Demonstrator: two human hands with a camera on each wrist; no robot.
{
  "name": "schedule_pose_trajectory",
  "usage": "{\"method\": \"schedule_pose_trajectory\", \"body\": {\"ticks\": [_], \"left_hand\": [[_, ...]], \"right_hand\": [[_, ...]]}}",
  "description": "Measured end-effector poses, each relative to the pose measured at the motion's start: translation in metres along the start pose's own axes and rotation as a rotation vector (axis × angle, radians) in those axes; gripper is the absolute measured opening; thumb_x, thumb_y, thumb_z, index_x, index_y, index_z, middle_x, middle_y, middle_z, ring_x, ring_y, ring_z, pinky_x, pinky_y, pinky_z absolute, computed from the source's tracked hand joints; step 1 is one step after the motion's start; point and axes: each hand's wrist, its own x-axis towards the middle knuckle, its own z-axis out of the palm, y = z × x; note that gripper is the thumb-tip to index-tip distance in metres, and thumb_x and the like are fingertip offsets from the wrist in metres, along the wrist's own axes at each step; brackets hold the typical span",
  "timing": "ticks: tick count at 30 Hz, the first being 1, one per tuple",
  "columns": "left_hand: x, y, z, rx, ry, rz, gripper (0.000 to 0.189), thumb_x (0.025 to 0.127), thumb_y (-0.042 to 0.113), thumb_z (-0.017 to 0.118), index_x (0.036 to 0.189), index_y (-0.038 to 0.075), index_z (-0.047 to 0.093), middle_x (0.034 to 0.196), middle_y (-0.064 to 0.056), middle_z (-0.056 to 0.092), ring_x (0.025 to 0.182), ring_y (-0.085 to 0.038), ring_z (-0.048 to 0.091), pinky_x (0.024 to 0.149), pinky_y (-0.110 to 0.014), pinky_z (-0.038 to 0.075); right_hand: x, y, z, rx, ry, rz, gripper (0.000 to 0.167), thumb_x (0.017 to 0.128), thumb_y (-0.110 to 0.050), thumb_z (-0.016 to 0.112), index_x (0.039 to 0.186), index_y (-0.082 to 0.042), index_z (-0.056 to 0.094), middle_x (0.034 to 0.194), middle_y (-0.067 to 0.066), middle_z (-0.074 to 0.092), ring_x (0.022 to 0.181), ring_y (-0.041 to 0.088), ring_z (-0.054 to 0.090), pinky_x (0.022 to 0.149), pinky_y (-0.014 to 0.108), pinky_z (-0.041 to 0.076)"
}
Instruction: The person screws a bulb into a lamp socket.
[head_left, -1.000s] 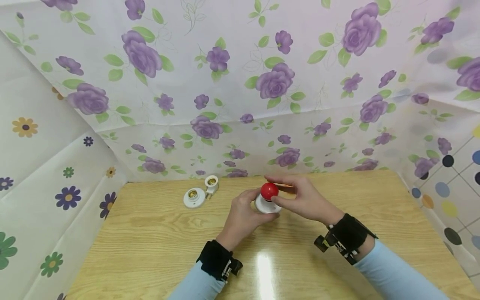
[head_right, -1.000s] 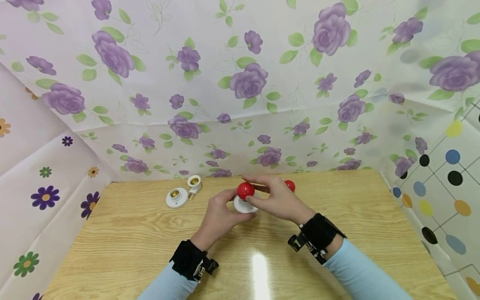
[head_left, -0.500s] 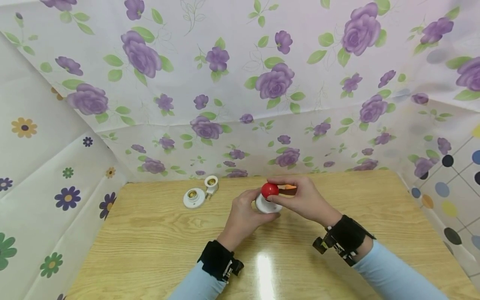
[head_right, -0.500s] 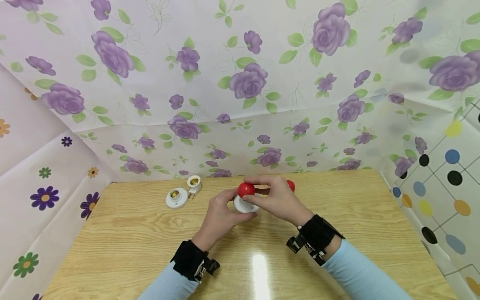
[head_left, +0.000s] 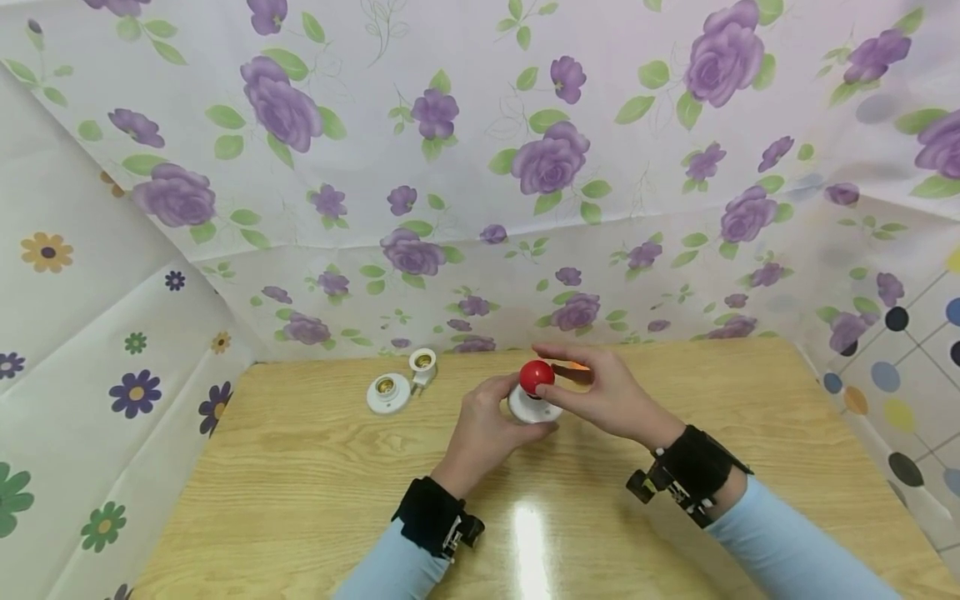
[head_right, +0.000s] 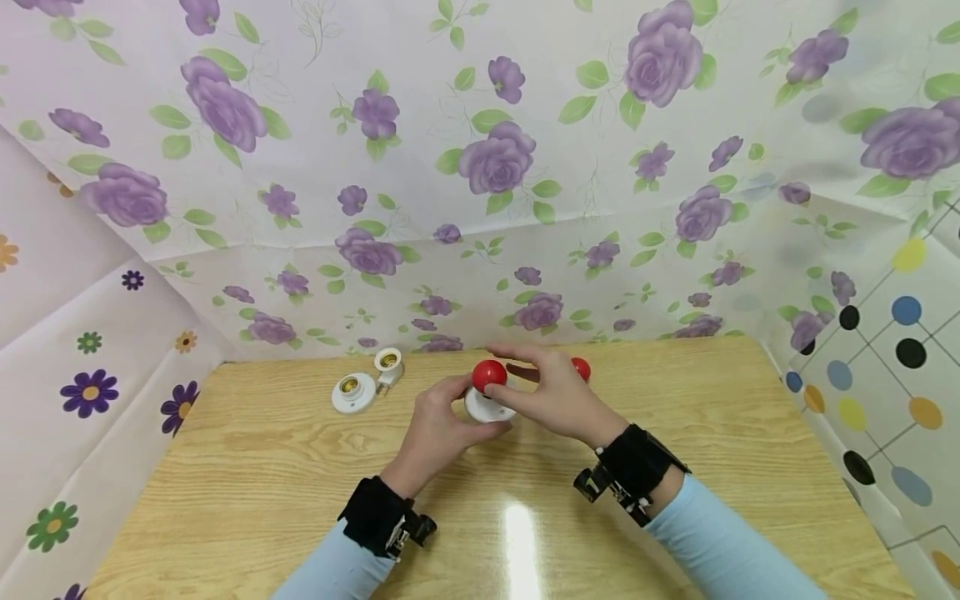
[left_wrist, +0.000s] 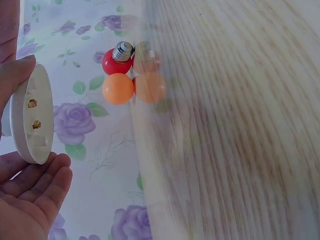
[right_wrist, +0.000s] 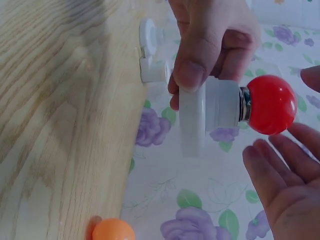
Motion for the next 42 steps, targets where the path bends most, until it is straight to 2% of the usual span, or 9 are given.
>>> {"method": "schedule_pose_trajectory", "body": {"ticks": [4,7,16,22,25,30,35,38,42], "left_hand": [[0.001,0.0,-0.001,0.004,0.006,0.026,0.06,0.068,0.052,0.077,0.122,0.036,0.057,0.118,0.013,0.061,0.11,-0.005,0.056,0.088,-0.034,0.052],[0.001,0.0,0.0,0.02,0.015,0.045,0.061,0.068,0.052,0.077,0.123,0.034,0.057,0.117,0.013,0.062,0.109,-0.004,0.057,0.087,-0.03,0.052],[0.001,0.001,0.001,0.03,0.027,0.044,0.061,0.067,0.051,0.078,0.122,0.034,0.057,0.115,0.014,0.062,0.106,-0.003,0.058,0.084,-0.027,0.052],[0.0,0.001,0.001,0.024,0.025,0.038,0.063,0.068,0.052,0.078,0.124,0.03,0.058,0.116,0.01,0.063,0.105,-0.007,0.059,0.084,-0.033,0.053],[0.0,0.001,0.0,0.028,0.023,0.029,0.064,0.067,0.052,0.078,0.124,0.03,0.058,0.116,0.01,0.063,0.106,-0.007,0.059,0.086,-0.034,0.053],[0.0,0.001,-0.001,0.029,0.019,0.019,0.063,0.067,0.052,0.078,0.123,0.031,0.058,0.115,0.012,0.063,0.107,-0.006,0.058,0.087,-0.034,0.052],[0.001,0.001,0.0,0.041,0.02,0.032,0.064,0.067,0.051,0.078,0.124,0.029,0.058,0.116,0.011,0.063,0.107,-0.006,0.058,0.088,-0.033,0.052],[0.001,0.001,0.0,0.044,0.019,0.04,0.064,0.068,0.05,0.078,0.124,0.028,0.058,0.117,0.01,0.063,0.107,-0.006,0.058,0.088,-0.033,0.052],[0.0,0.0,0.0,0.036,0.018,0.044,0.064,0.068,0.05,0.078,0.125,0.028,0.057,0.117,0.009,0.063,0.108,-0.007,0.058,0.087,-0.036,0.052]], "right_hand": [[0.001,0.0,-0.001,0.019,-0.073,-0.018,0.048,0.085,-0.033,0.068,0.131,-0.029,0.053,0.134,-0.008,0.053,0.125,0.016,0.05,0.096,0.041,0.047],[0.002,0.0,-0.001,0.04,-0.089,-0.013,0.046,0.086,-0.03,0.067,0.13,-0.029,0.054,0.134,-0.007,0.053,0.123,0.015,0.052,0.095,0.039,0.048],[-0.003,-0.02,0.003,0.065,0.001,0.051,0.043,0.083,-0.018,0.071,0.125,-0.016,0.059,0.129,0.001,0.057,0.116,0.018,0.058,0.087,0.026,0.052],[-0.004,-0.023,0.008,0.085,0.091,0.061,0.043,0.078,-0.017,0.076,0.119,-0.012,0.063,0.124,0.004,0.061,0.108,0.018,0.062,0.083,0.031,0.054],[-0.002,-0.015,0.009,0.055,0.1,0.052,0.05,0.077,-0.025,0.077,0.123,-0.019,0.06,0.127,0.001,0.059,0.111,0.019,0.06,0.087,0.035,0.053],[0.001,-0.002,0.004,0.011,0.05,0.034,0.056,0.079,-0.038,0.073,0.13,-0.031,0.052,0.134,-0.007,0.052,0.123,0.021,0.053,0.096,0.042,0.047],[0.002,0.001,0.0,0.023,-0.058,-0.018,0.047,0.087,-0.024,0.067,0.131,-0.027,0.052,0.136,-0.007,0.051,0.127,0.016,0.047,0.097,0.042,0.047],[0.002,-0.002,0.001,0.032,-0.074,-0.028,0.044,0.088,-0.016,0.065,0.13,-0.024,0.054,0.134,-0.005,0.053,0.126,0.015,0.048,0.097,0.043,0.047],[0.001,-0.001,0.002,0.038,-0.063,-0.015,0.042,0.087,-0.022,0.067,0.127,-0.024,0.056,0.132,-0.004,0.055,0.124,0.016,0.05,0.095,0.041,0.049]]}}
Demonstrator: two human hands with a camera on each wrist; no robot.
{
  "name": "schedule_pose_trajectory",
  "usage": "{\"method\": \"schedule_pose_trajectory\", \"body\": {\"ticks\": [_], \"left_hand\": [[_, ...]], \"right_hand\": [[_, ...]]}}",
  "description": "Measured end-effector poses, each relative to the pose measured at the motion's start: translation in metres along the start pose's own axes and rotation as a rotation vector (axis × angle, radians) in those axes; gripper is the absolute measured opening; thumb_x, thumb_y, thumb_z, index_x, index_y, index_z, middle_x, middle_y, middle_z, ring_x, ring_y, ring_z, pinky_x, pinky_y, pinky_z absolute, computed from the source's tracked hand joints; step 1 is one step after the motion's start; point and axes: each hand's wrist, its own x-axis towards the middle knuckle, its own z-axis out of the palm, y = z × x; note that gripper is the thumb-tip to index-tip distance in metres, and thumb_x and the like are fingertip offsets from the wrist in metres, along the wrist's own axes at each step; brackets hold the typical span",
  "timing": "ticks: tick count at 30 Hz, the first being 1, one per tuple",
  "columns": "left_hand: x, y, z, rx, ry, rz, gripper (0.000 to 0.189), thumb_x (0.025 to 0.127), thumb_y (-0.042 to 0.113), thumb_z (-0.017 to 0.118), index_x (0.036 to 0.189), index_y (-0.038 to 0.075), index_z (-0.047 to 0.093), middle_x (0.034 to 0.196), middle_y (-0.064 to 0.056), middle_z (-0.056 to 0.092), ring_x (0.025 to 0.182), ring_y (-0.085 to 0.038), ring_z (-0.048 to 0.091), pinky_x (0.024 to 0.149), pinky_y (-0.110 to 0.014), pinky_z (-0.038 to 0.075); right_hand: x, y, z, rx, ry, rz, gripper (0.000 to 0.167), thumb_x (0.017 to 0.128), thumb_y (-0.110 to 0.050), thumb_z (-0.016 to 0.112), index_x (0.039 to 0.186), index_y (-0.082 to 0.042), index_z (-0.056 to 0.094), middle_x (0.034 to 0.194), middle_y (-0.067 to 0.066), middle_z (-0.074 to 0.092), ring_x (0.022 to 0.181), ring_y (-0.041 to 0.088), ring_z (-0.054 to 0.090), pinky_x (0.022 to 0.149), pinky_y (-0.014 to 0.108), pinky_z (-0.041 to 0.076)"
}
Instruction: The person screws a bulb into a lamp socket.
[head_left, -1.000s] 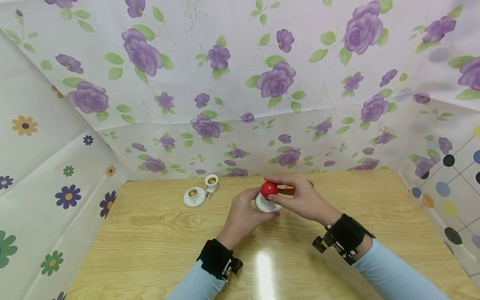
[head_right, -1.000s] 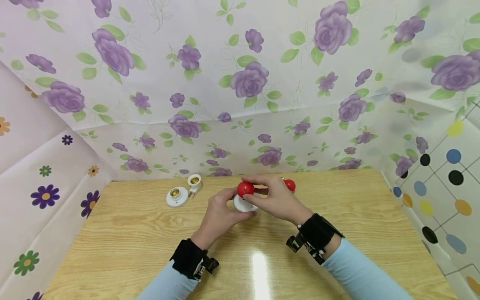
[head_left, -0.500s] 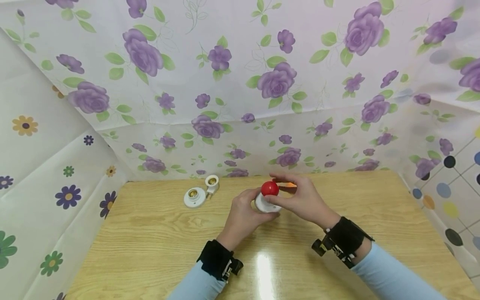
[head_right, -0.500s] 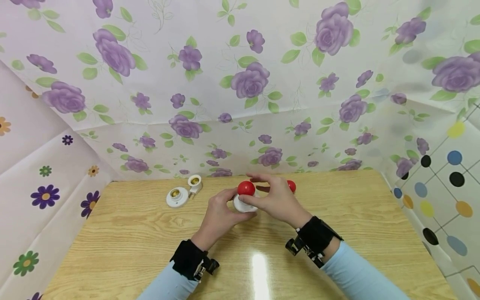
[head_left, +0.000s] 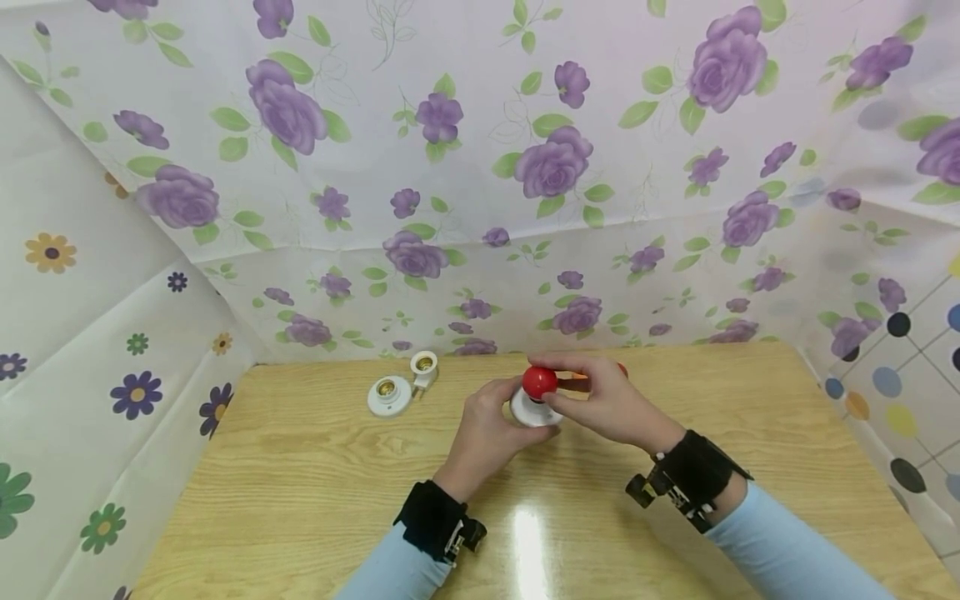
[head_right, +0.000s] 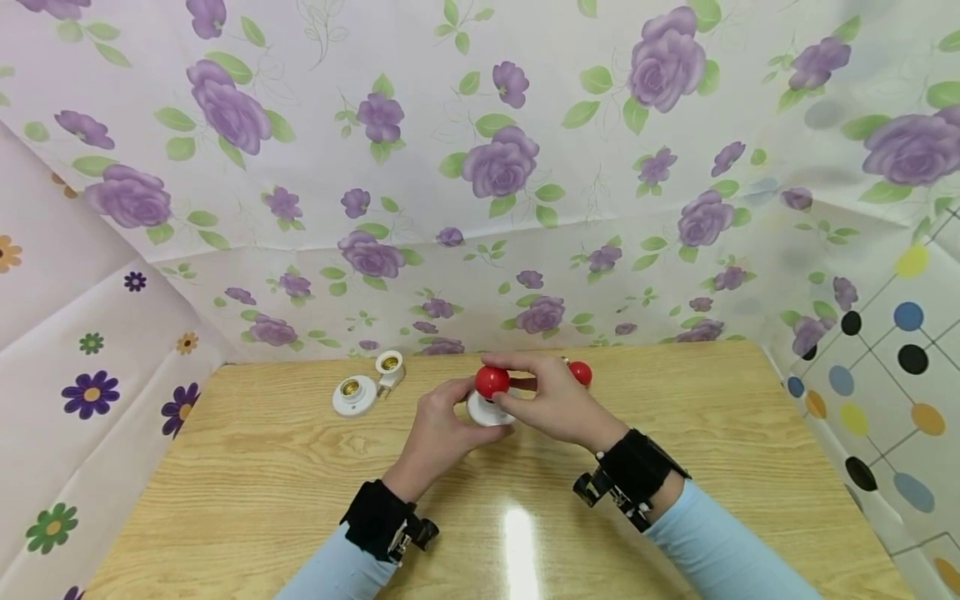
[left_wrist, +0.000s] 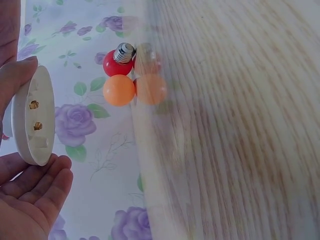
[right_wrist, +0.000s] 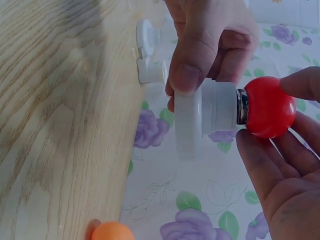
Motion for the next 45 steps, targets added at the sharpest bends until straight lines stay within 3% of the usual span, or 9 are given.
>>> {"method": "schedule_pose_trajectory", "body": {"ticks": [10,16,21,26,31,37,45], "left_hand": [[0.0006,0.0005,0.0009,0.006,0.001,-0.016,0.065,0.068,0.052,0.077,0.125,0.029,0.057,0.118,0.009,0.063,0.107,-0.008,0.058,0.086,-0.035,0.053],[0.0007,0.0011,0.0004,0.007,0.0,-0.017,0.065,0.068,0.052,0.077,0.125,0.028,0.057,0.117,0.009,0.063,0.106,-0.008,0.059,0.086,-0.035,0.053],[0.0,0.0011,-0.0006,0.004,0.005,-0.008,0.066,0.068,0.052,0.077,0.125,0.028,0.057,0.118,0.009,0.063,0.108,-0.008,0.059,0.088,-0.036,0.053],[-0.0008,0.0016,-0.0019,0.005,0.01,-0.008,0.066,0.067,0.053,0.078,0.125,0.029,0.057,0.118,0.01,0.063,0.108,-0.008,0.059,0.088,-0.035,0.052],[-0.0002,0.0019,-0.0021,0.015,0.008,-0.006,0.066,0.067,0.054,0.077,0.126,0.03,0.057,0.119,0.011,0.062,0.109,-0.006,0.058,0.087,-0.031,0.052],[0.0011,0.0016,-0.0015,0.013,0.017,0.007,0.061,0.067,0.052,0.078,0.122,0.033,0.058,0.115,0.013,0.063,0.104,-0.004,0.059,0.084,-0.026,0.052],[-0.0007,0.0027,-0.0007,0.001,0.012,0.002,0.063,0.067,0.053,0.077,0.123,0.032,0.057,0.116,0.011,0.063,0.106,-0.007,0.059,0.084,-0.031,0.054]], "right_hand": [[-0.0006,0.0002,0.0022,0.03,0.09,0.007,0.042,0.08,-0.026,0.074,0.12,-0.018,0.063,0.125,0.002,0.06,0.11,0.015,0.061,0.083,0.027,0.054],[0.0,0.0003,0.0036,-0.016,0.141,0.018,0.044,0.076,-0.032,0.077,0.118,-0.022,0.064,0.122,-0.003,0.062,0.103,0.014,0.064,0.082,0.031,0.055],[-0.0007,-0.0017,-0.0002,-0.065,0.126,0.053,0.052,0.078,-0.042,0.073,0.126,-0.032,0.056,0.13,-0.008,0.056,0.114,0.019,0.059,0.091,0.041,0.051],[-0.0005,-0.0039,-0.0024,-0.032,0.043,0.021,0.05,0.083,-0.034,0.07,0.13,-0.027,0.054,0.135,-0.005,0.053,0.124,0.023,0.051,0.096,0.043,0.047],[0.0,-0.0037,-0.0015,-0.022,0.01,0.001,0.045,0.085,-0.028,0.069,0.128,-0.026,0.056,0.132,-0.006,0.055,0.122,0.017,0.053,0.094,0.043,0.049],[0.0005,-0.0013,-0.0008,-0.005,0.03,-0.008,0.043,0.083,-0.028,0.071,0.124,-0.026,0.06,0.127,-0.005,0.059,0.114,0.015,0.058,0.089,0.038,0.052],[-0.0021,-0.0029,0.0046,0.023,0.127,0.019,0.041,0.078,-0.025,0.076,0.117,-0.016,0.065,0.121,-0.001,0.063,0.106,0.016,0.063,0.083,0.03,0.054]]}}
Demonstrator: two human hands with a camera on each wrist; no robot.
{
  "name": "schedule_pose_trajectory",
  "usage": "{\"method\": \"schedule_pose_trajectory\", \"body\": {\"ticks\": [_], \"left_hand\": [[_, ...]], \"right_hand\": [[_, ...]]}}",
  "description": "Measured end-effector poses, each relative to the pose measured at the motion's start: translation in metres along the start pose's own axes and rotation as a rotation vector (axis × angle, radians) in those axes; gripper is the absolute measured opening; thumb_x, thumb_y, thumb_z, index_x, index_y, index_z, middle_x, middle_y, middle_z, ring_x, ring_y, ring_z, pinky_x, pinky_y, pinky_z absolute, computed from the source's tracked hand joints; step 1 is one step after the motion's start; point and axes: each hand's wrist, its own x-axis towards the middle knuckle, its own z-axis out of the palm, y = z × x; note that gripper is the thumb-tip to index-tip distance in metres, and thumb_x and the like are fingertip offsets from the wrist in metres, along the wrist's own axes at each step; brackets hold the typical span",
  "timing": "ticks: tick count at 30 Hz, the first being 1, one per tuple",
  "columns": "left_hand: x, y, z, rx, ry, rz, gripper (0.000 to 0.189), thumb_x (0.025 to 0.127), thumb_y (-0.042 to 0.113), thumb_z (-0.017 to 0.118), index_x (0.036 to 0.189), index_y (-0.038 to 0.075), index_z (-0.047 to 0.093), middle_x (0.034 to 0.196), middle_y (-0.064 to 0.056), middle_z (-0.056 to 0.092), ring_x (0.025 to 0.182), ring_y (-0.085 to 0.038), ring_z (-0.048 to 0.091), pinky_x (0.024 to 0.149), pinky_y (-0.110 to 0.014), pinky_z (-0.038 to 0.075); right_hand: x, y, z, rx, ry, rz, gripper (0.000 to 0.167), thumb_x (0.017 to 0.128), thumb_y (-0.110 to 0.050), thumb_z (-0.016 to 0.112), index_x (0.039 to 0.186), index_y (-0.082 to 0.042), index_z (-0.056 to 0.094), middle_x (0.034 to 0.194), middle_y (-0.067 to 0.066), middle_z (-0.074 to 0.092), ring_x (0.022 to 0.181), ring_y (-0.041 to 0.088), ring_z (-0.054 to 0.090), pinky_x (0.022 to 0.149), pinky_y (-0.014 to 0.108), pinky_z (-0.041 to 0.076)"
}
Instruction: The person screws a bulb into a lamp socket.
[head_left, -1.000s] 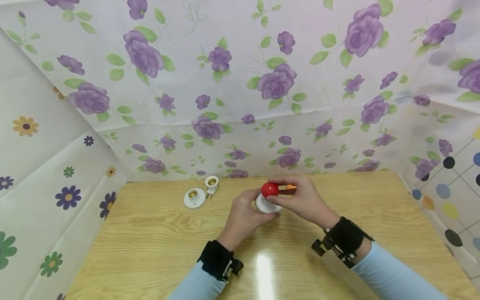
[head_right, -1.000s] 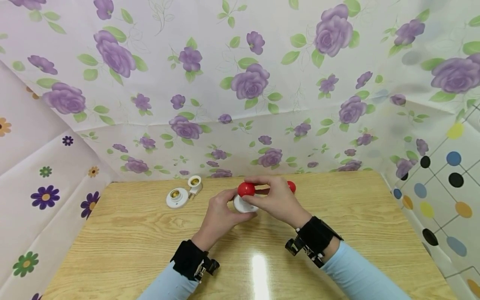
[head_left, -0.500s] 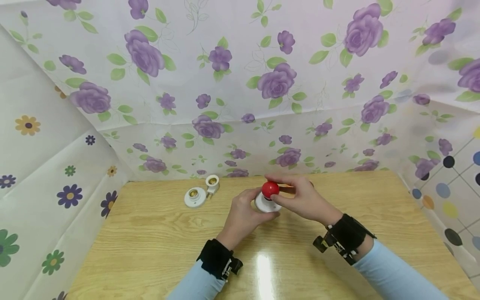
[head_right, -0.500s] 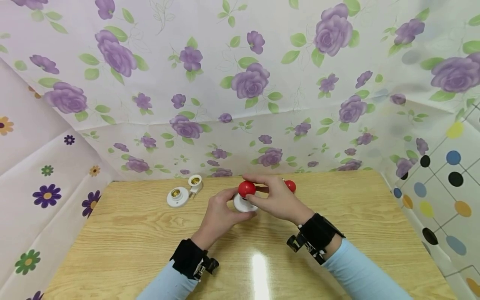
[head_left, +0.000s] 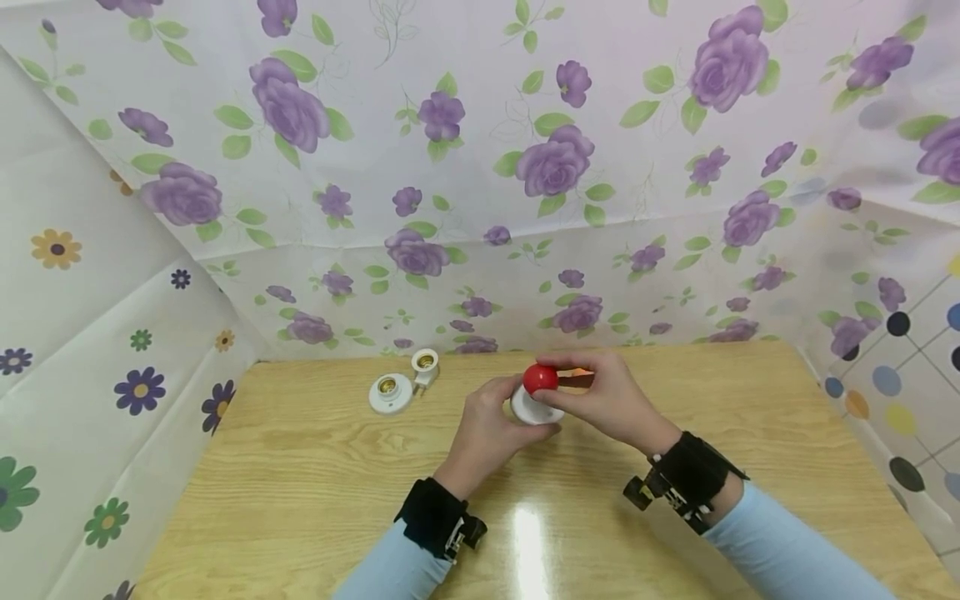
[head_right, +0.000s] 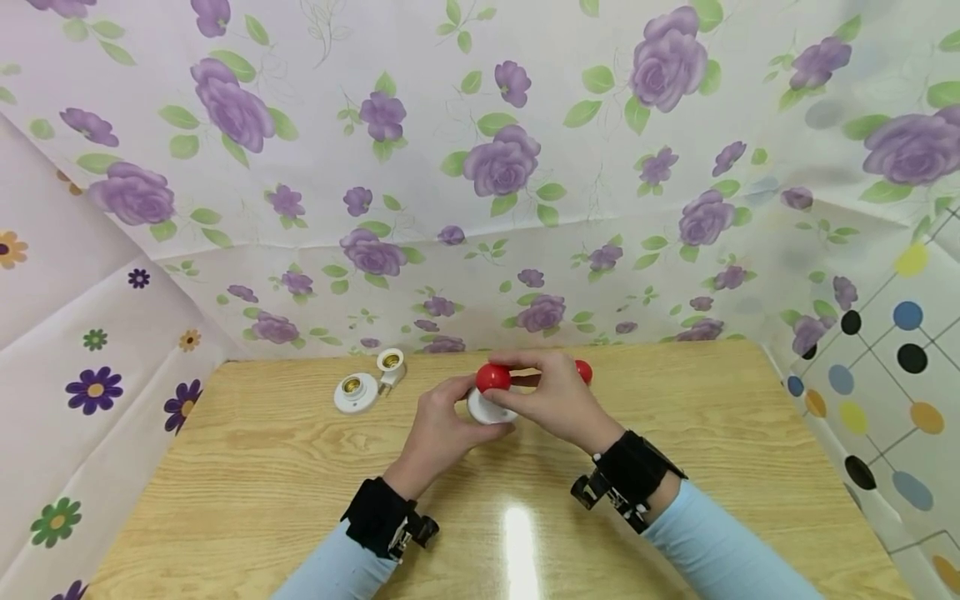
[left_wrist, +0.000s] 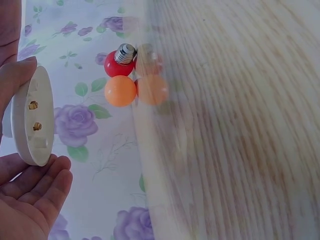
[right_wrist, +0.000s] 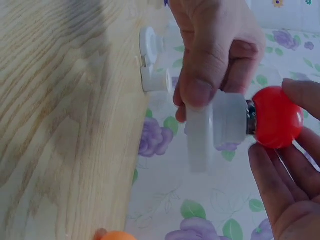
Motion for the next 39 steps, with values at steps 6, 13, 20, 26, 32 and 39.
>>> {"method": "schedule_pose_trajectory", "body": {"ticks": [6,13,20,26,32,39], "left_hand": [[0.0,0.0,0.0,-0.016,-0.006,-0.016,0.062,0.068,0.052,0.077,0.123,0.034,0.057,0.116,0.012,0.062,0.105,-0.006,0.059,0.084,-0.033,0.054],[-0.001,0.001,-0.003,-0.019,-0.012,-0.033,0.064,0.067,0.051,0.079,0.124,0.031,0.058,0.117,0.01,0.063,0.108,-0.008,0.058,0.088,-0.038,0.052],[0.0,-0.001,-0.002,-0.013,-0.006,-0.016,0.063,0.067,0.05,0.079,0.124,0.031,0.058,0.117,0.011,0.063,0.107,-0.007,0.058,0.087,-0.036,0.052],[0.0,-0.002,-0.001,-0.004,-0.005,-0.002,0.063,0.068,0.051,0.077,0.125,0.031,0.057,0.117,0.011,0.063,0.106,-0.006,0.058,0.085,-0.031,0.053],[0.0,-0.003,0.0,-0.015,-0.009,-0.005,0.064,0.068,0.051,0.078,0.125,0.03,0.057,0.117,0.01,0.063,0.106,-0.007,0.058,0.085,-0.034,0.053],[0.0,-0.003,0.001,-0.004,-0.018,-0.026,0.064,0.068,0.053,0.077,0.125,0.031,0.057,0.117,0.011,0.062,0.106,-0.006,0.058,0.085,-0.032,0.053]], "right_hand": [[-0.004,-0.018,0.005,-0.018,0.085,-0.007,0.04,0.076,-0.015,0.078,0.114,-0.01,0.066,0.117,0.008,0.064,0.102,0.019,0.065,0.08,0.033,0.055],[-0.004,-0.023,0.0,-0.099,0.016,0.027,0.05,0.079,-0.028,0.075,0.125,-0.021,0.058,0.13,-0.001,0.058,0.116,0.022,0.058,0.093,0.04,0.05],[0.001,0.004,-0.003,-0.049,-0.123,-0.032,0.046,0.086,-0.031,0.067,0.129,-0.029,0.054,0.135,-0.009,0.052,0.127,0.013,0.047,0.1,0.044,0.045],[0.001,0.002,-0.002,-0.031,-0.109,-0.047,0.042,0.087,-0.027,0.067,0.127,-0.028,0.056,0.132,-0.005,0.055,0.124,0.014,0.05,0.097,0.044,0.047],[0.001,0.003,-0.001,-0.023,-0.071,-0.027,0.041,0.083,-0.027,0.071,0.123,-0.027,0.06,0.129,-0.005,0.058,0.12,0.015,0.054,0.092,0.04,0.05],[0.001,0.005,-0.001,-0.008,-0.026,-0.031,0.042,0.08,-0.026,0.074,0.12,-0.018,0.064,0.125,0.003,0.06,0.115,0.017,0.058,0.085,0.033,0.054]]}}
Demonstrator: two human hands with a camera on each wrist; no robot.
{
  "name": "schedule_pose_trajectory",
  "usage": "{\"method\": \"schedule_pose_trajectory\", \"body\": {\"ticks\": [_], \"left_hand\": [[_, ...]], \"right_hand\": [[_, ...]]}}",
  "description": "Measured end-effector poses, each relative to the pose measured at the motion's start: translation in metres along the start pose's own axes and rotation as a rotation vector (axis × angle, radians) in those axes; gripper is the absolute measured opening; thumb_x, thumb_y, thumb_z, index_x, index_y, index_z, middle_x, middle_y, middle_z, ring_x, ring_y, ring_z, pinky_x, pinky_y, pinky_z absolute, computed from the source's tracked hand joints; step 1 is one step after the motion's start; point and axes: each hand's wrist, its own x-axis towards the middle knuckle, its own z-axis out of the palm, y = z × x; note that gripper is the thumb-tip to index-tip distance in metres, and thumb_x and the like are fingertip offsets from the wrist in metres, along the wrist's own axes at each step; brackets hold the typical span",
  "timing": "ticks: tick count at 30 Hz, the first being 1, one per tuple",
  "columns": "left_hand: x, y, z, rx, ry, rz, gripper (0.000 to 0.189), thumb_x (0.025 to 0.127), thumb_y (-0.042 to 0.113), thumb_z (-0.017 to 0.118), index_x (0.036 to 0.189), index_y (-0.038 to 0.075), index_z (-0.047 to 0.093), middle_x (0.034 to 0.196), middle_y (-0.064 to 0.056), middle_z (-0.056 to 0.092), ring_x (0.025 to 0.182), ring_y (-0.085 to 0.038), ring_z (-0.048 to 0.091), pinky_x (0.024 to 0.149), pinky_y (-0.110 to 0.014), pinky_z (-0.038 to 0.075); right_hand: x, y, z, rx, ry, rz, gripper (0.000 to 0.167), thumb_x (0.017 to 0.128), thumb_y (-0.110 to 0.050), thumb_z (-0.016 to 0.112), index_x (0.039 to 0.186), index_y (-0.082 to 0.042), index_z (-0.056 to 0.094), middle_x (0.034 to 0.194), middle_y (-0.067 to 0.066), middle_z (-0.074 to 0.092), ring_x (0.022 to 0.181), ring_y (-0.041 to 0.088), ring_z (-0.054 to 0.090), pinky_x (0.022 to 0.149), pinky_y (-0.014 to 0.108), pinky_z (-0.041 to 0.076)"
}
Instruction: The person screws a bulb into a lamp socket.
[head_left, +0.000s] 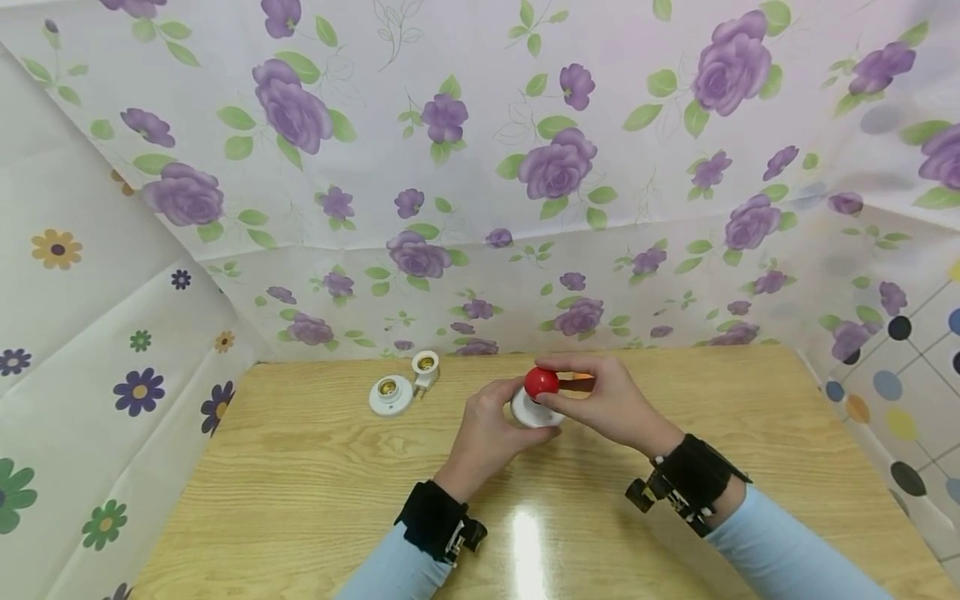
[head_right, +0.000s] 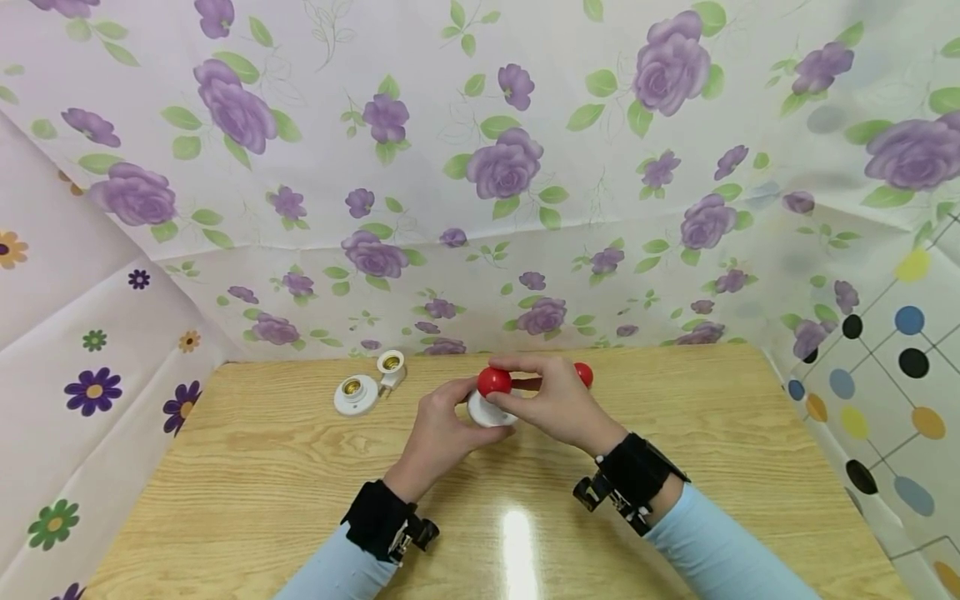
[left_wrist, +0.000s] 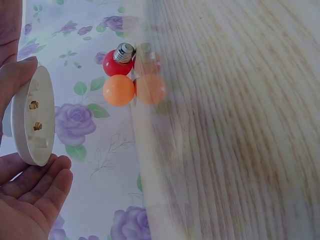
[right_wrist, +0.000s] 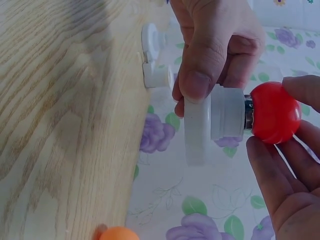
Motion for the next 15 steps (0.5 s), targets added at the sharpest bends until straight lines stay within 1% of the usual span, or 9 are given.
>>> {"method": "schedule_pose_trajectory", "body": {"ticks": [4,6,10,12,15], "left_hand": [[0.0,0.001,0.0,0.008,0.001,0.0,0.064,0.068,0.053,0.077,0.125,0.031,0.057,0.118,0.01,0.062,0.106,-0.007,0.058,0.084,-0.028,0.053],[-0.001,0.001,0.0,0.009,0.0,-0.003,0.064,0.068,0.053,0.077,0.125,0.031,0.057,0.118,0.01,0.062,0.106,-0.006,0.058,0.084,-0.028,0.053],[-0.001,0.001,0.0,0.01,0.006,-0.001,0.064,0.068,0.053,0.076,0.125,0.031,0.057,0.117,0.01,0.062,0.106,-0.007,0.059,0.084,-0.027,0.053],[-0.001,0.0,0.0,0.009,0.012,0.009,0.064,0.068,0.053,0.076,0.125,0.031,0.057,0.117,0.01,0.062,0.106,-0.007,0.059,0.084,-0.028,0.053],[-0.001,0.0,0.0,0.009,0.013,0.017,0.064,0.068,0.054,0.076,0.125,0.033,0.056,0.117,0.011,0.062,0.107,-0.006,0.058,0.085,-0.029,0.052]], "right_hand": [[0.0,0.001,0.003,0.005,0.038,-0.001,0.042,0.077,-0.028,0.076,0.116,-0.016,0.066,0.122,0.005,0.063,0.108,0.017,0.062,0.083,0.034,0.054],[0.0,0.002,0.004,0.0,0.059,0.0,0.041,0.076,-0.029,0.077,0.114,-0.017,0.067,0.12,0.004,0.064,0.104,0.016,0.064,0.082,0.034,0.055],[0.0,0.0,0.006,-0.03,0.09,0.009,0.04,0.075,-0.03,0.078,0.112,-0.019,0.067,0.117,-0.001,0.065,0.103,0.015,0.064,0.084,0.034,0.054],[-0.001,-0.004,0.006,-0.059,0.101,0.03,0.041,0.075,-0.03,0.078,0.113,-0.021,0.067,0.118,-0.003,0.064,0.106,0.017,0.062,0.089,0.038,0.052],[-0.004,-0.013,0.004,-0.094,0.1,0.053,0.045,0.076,-0.031,0.077,0.119,-0.024,0.063,0.126,-0.005,0.06,0.113,0.023,0.058,0.094,0.048,0.048]]}}
